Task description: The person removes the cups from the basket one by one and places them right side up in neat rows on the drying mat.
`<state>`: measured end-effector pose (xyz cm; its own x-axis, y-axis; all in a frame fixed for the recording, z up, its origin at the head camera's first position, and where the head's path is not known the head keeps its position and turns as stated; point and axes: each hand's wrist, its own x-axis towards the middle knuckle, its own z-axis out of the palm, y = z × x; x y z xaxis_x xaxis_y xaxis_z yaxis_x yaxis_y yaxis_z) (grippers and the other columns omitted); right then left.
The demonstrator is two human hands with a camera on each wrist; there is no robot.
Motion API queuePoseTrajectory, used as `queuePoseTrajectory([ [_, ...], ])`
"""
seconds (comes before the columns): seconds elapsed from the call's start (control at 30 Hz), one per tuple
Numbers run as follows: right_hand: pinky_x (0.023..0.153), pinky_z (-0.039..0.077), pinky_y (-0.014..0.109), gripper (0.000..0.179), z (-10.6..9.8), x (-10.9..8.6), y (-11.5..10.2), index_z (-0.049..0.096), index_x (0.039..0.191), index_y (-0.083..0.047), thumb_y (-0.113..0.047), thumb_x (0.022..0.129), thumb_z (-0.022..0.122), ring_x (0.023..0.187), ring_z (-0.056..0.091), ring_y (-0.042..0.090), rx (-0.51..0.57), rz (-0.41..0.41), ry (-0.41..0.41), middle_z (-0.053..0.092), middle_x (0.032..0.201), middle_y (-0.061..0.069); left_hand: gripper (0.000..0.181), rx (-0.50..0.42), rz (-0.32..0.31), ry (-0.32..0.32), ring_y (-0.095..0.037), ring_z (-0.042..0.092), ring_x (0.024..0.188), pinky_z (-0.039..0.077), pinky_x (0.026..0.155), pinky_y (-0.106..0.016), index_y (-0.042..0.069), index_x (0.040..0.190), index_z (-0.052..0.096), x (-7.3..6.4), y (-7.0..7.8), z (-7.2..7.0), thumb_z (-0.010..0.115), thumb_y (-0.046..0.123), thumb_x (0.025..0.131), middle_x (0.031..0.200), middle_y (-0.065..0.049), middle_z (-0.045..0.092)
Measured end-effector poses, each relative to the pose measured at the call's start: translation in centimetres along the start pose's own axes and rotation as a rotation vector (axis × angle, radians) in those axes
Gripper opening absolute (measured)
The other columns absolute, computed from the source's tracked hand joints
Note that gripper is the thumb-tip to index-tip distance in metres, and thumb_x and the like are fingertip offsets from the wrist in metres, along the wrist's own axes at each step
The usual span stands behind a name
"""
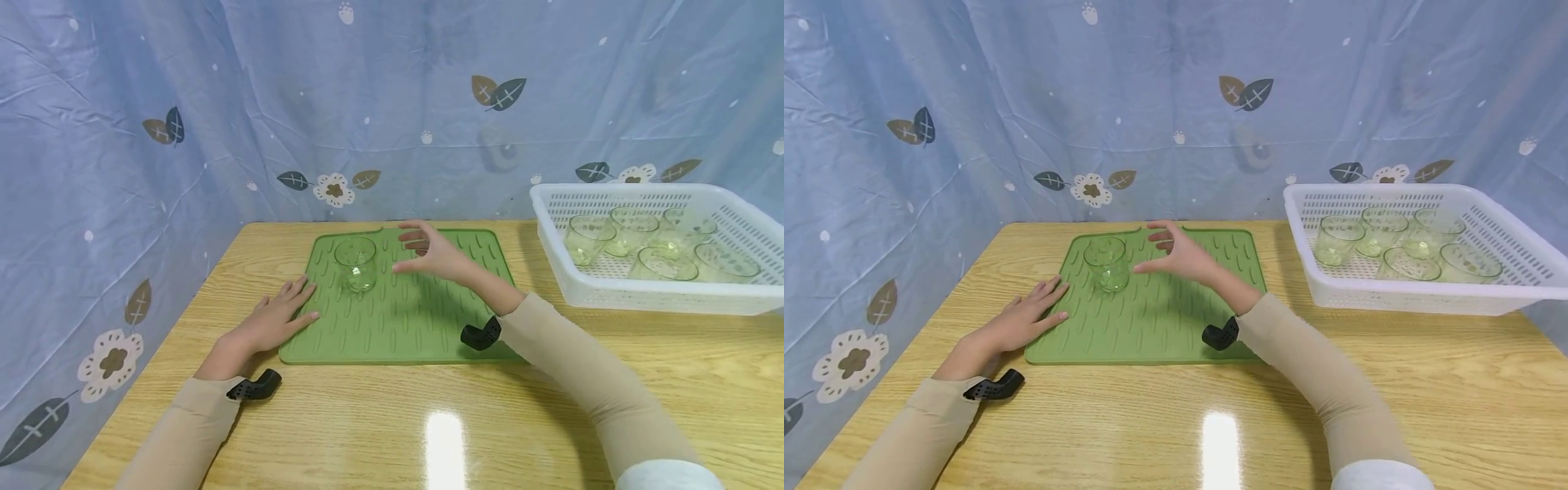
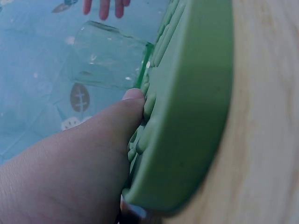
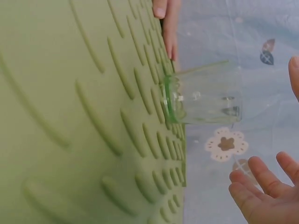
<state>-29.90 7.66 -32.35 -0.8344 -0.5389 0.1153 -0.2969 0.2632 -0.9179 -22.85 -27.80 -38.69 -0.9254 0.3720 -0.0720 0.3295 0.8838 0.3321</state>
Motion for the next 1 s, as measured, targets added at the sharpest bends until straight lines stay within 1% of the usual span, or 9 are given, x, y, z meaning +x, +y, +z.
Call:
queuePoseTrajectory([
  [0.17, 0.12, 0.03, 0.044, 0.085, -1.2, -1.3, 0.3, 0.033, 0.158, -0.009, -0.009, 0.089, 0.082, 0.144, 0.04, 0.037, 0.019, -0.023, 0.003, 0.044, 0.154, 0.018, 0.077, -0.002, 0.0, 0.006, -0.045, 0.003, 0.154, 0.002, 0.113, -0.076, 0.009, 0.165, 0.02, 0.1, 0.0, 0.0, 0.04, 0.056, 0.108, 0.171, -0.017, 0.006],
  [0.27, 0.12, 0.03, 0.044, 0.086, -2.0, -2.5, 0.3, 0.033, 0.158, -0.007, -0.006, 0.088, 0.083, 0.144, 0.04, 0.038, 0.021, -0.046, 0.005, 0.044, 0.154, 0.02, 0.078, 0.0, 0.002, 0.007, -0.045, 0.003, 0.154, 0.002, 0.113, -0.077, 0.009, 0.165, 0.02, 0.1, 0.0, 0.0, 0.04, 0.058, 0.108, 0.171, -0.017, 0.006],
  [0.4, 0.12, 0.03, 0.045, 0.088, -3.2, -4.3, 0.0, 0.033, 0.157, -0.003, -0.007, 0.085, 0.085, 0.144, 0.039, 0.039, -0.032, -0.087, 0.011, 0.045, 0.152, 0.022, 0.078, 0.003, 0.0, 0.001, -0.045, 0.003, 0.154, 0.002, 0.112, -0.078, 0.009, 0.165, 0.02, 0.0, 0.0, 0.2, 0.04, 0.058, 0.107, 0.171, -0.017, 0.005],
  [0.5, 0.121, 0.028, 0.046, 0.087, -4.4, -5.4, -0.2, 0.033, 0.155, 0.0, -0.005, 0.085, 0.084, 0.144, 0.039, 0.04, -0.082, -0.116, 0.028, 0.045, 0.151, 0.023, 0.078, 0.001, 0.0, 0.005, -0.046, 0.003, 0.154, 0.002, 0.112, -0.078, 0.009, 0.165, 0.02, -0.1, 0.0, 0.1, 0.041, 0.057, 0.108, 0.171, -0.017, 0.005],
  [0.67, 0.121, 0.027, 0.046, 0.086, -5.9, -7.1, -0.4, 0.032, 0.155, 0.0, 0.001, 0.085, 0.082, 0.145, 0.037, 0.039, -0.129, -0.142, 0.07, 0.043, 0.153, 0.022, 0.077, 0.0, -0.003, 0.007, -0.045, 0.003, 0.154, 0.002, 0.112, -0.077, 0.008, 0.165, 0.02, -0.1, 0.0, 0.1, 0.041, 0.056, 0.108, 0.171, -0.017, 0.005],
  [0.77, 0.121, 0.027, 0.047, 0.085, -6.8, -8.0, -0.5, 0.033, 0.155, 0.0, 0.002, 0.086, 0.082, 0.146, 0.036, 0.038, -0.155, -0.159, 0.096, 0.043, 0.153, 0.021, 0.078, 0.0, -0.005, 0.0, -0.045, 0.003, 0.154, 0.002, 0.112, -0.077, 0.009, 0.165, 0.02, -0.1, 0.0, 0.1, 0.041, 0.057, 0.108, 0.171, -0.017, 0.005],
  [0.87, 0.121, 0.028, 0.043, 0.08, -7.6, -9.0, -0.7, 0.033, 0.154, 0.0, 0.003, 0.088, 0.079, 0.146, 0.036, 0.039, -0.169, -0.172, 0.113, 0.044, 0.153, 0.021, 0.078, -0.005, -0.003, -0.002, -0.045, 0.002, 0.154, 0.002, 0.112, -0.077, 0.009, 0.165, 0.02, -0.1, 0.0, 0.1, 0.041, 0.056, 0.108, 0.171, -0.017, 0.005],
  [1.0, 0.117, 0.032, 0.028, 0.071, -8.4, -10.1, -0.6, 0.035, 0.152, 0.002, 0.006, 0.092, 0.073, 0.143, 0.038, 0.039, -0.172, -0.191, 0.141, 0.046, 0.15, 0.021, 0.077, -0.004, 0.001, 0.0, -0.045, 0.003, 0.154, 0.002, 0.112, -0.077, 0.008, 0.165, 0.02, 0.0, 0.1, 0.0, 0.041, 0.056, 0.108, 0.171, -0.017, 0.005],
])
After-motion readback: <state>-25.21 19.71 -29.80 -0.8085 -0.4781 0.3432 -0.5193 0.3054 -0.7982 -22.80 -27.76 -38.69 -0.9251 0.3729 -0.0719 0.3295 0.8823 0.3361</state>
